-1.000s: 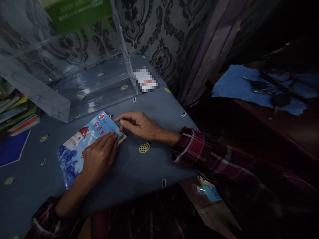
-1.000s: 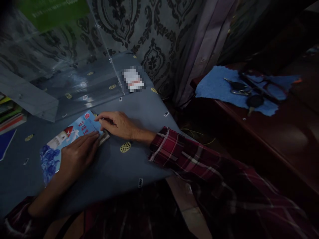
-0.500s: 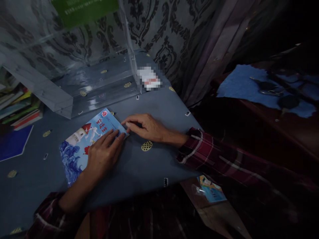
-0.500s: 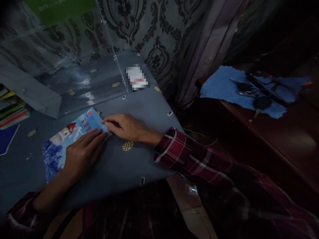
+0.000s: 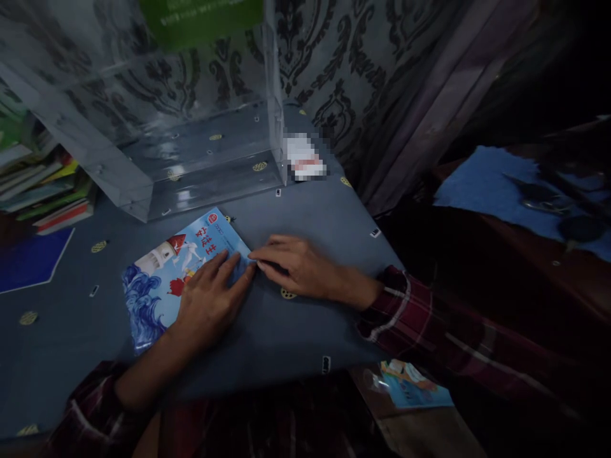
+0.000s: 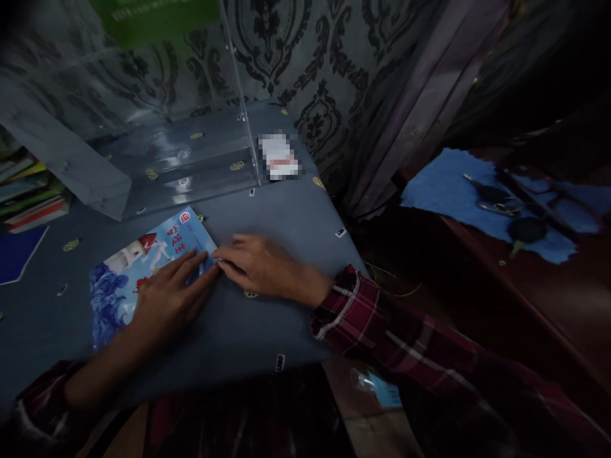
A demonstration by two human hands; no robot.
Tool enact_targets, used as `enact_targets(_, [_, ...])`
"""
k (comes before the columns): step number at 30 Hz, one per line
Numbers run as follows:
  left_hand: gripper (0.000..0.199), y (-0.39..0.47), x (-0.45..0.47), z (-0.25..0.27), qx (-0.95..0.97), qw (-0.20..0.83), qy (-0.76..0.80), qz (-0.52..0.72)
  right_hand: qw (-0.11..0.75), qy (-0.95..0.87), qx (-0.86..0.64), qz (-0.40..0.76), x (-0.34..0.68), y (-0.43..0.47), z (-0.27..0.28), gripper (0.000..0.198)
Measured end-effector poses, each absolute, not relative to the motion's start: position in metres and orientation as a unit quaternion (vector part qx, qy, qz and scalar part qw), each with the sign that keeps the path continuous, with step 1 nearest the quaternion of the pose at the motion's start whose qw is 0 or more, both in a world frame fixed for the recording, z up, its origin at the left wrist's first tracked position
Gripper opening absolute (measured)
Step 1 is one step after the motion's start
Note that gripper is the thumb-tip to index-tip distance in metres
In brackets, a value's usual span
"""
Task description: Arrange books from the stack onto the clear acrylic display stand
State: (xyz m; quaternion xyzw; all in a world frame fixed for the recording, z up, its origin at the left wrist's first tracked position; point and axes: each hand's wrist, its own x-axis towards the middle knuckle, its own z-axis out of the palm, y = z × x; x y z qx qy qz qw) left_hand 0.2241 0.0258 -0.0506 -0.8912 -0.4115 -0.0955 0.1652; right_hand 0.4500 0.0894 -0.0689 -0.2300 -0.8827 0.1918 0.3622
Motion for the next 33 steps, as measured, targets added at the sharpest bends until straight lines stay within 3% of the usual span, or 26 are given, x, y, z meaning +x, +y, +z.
enact_targets(8, [0.035, 0.028, 0.202, -0.043, -0.886, 0.079, -0.444, -0.106, 0.301, -0.925, -0.197, 0.122, 0.449, 0.090, -0.066, 0.018])
enact_targets(17, [0.050, 0.031, 0.103, -0.027, -0.747, 0.074, -0.661, -0.008, 0.289, -0.926, -0.213, 0.120, 0.444, 0.089, -0.071, 0.023])
enact_targets(27, [0.040, 0.007, 0.163, -0.016, -0.696, 0.062, -0.712, 0.067, 0.172, -0.929, -0.325, 0.038, 0.433, 0.148, -0.061, 0.024])
enact_targets(33, [0.036, 0.009, 0.180, -0.025, -0.709, 0.096, -0.696, 0.050, 0.175, -0.924, -0.337, 0.046, 0.427, 0.179, -0.065, 0.028])
